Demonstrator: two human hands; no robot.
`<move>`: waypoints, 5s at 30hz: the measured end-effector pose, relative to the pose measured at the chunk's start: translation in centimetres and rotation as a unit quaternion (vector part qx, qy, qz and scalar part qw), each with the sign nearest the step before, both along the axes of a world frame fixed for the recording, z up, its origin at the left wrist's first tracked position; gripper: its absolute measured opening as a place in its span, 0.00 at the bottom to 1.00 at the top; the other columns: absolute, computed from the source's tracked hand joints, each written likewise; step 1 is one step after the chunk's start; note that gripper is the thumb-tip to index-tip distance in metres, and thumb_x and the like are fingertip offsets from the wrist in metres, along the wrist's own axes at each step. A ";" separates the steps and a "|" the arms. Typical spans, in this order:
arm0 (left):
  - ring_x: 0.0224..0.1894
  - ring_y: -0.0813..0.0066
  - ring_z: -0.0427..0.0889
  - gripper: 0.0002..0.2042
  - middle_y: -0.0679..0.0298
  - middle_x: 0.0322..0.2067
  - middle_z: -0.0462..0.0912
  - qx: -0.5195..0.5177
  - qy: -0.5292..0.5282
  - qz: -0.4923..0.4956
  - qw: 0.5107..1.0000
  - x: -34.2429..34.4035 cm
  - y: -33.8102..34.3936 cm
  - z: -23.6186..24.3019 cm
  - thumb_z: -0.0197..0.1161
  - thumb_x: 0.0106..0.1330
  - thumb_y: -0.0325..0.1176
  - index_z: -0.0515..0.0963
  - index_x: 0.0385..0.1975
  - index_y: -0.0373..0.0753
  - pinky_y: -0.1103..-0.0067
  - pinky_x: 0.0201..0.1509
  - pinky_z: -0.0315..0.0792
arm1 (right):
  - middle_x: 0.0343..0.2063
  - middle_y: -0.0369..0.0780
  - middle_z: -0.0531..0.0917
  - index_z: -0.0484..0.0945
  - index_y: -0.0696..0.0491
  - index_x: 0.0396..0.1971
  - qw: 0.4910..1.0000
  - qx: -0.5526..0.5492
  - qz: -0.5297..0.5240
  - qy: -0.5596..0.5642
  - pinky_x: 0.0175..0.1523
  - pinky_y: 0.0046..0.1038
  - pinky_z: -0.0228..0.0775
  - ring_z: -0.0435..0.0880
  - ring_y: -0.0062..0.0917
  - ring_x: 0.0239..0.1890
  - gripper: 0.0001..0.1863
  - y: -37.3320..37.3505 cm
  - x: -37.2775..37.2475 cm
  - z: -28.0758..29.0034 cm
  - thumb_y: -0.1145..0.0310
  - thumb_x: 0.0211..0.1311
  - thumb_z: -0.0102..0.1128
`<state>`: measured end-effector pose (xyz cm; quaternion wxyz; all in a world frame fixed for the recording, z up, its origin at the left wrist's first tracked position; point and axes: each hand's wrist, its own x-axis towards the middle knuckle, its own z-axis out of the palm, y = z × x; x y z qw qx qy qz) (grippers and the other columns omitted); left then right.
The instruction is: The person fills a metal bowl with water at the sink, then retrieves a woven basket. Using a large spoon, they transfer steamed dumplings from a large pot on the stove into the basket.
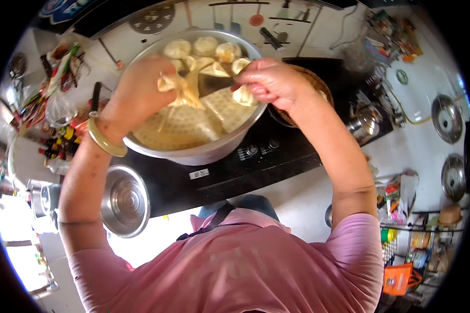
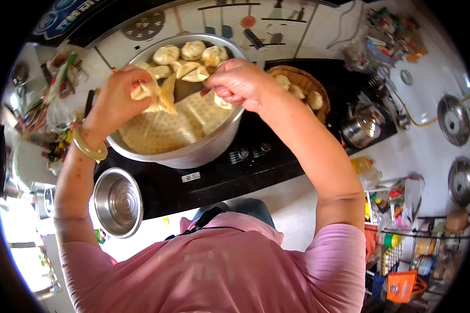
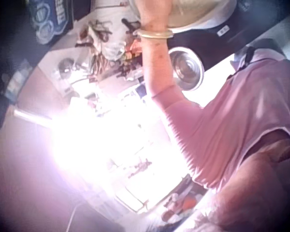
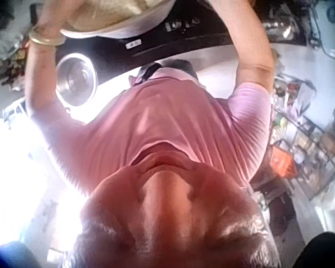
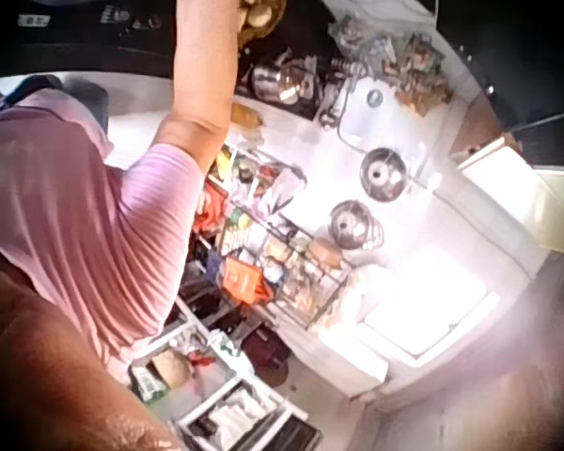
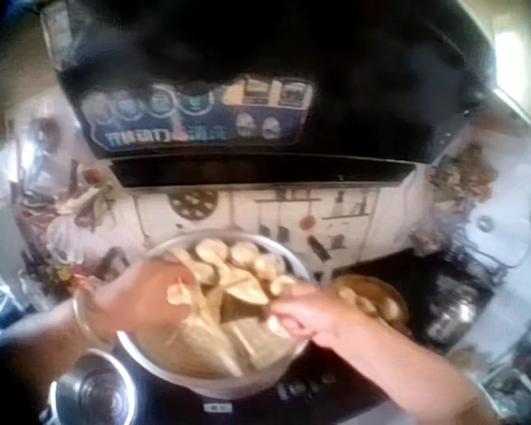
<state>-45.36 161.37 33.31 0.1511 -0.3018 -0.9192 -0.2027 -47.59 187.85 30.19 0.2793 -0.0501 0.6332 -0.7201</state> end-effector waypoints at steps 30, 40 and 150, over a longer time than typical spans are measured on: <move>0.43 0.53 0.73 0.10 0.52 0.39 0.72 -0.055 -0.035 0.002 0.998 -23.4 43.7 -27.5 0.61 0.48 0.23 0.77 0.32 0.34 0.69 0.48 0.70 | 0.09 0.33 0.67 0.76 0.62 0.22 0.975 0.104 -0.193 0.031 0.14 0.17 0.47 0.62 0.14 0.10 0.07 38.3 -11.4 -17.0 0.74 0.56 0.55; 0.44 0.50 0.73 0.15 0.47 0.38 0.74 0.097 -0.122 0.076 0.985 -18.7 44.4 -27.0 0.61 0.47 0.26 0.75 0.37 0.31 0.69 0.49 0.69 | 0.21 0.48 0.78 0.77 0.55 0.22 0.704 0.553 -0.157 0.417 0.33 0.41 0.69 0.77 0.45 0.28 0.10 39.7 -12.1 -16.5 0.65 0.55 0.53; 0.32 0.67 0.73 0.12 0.61 0.36 0.73 0.136 -0.147 0.107 0.974 -0.7 11.0 -7.7 0.65 0.41 0.27 0.74 0.28 0.36 0.76 0.35 0.71 | 0.17 0.51 0.75 0.77 0.63 0.22 0.795 0.274 0.039 0.540 0.30 0.36 0.65 0.75 0.42 0.22 0.12 9.4 -3.5 -1.1 0.67 0.52 0.57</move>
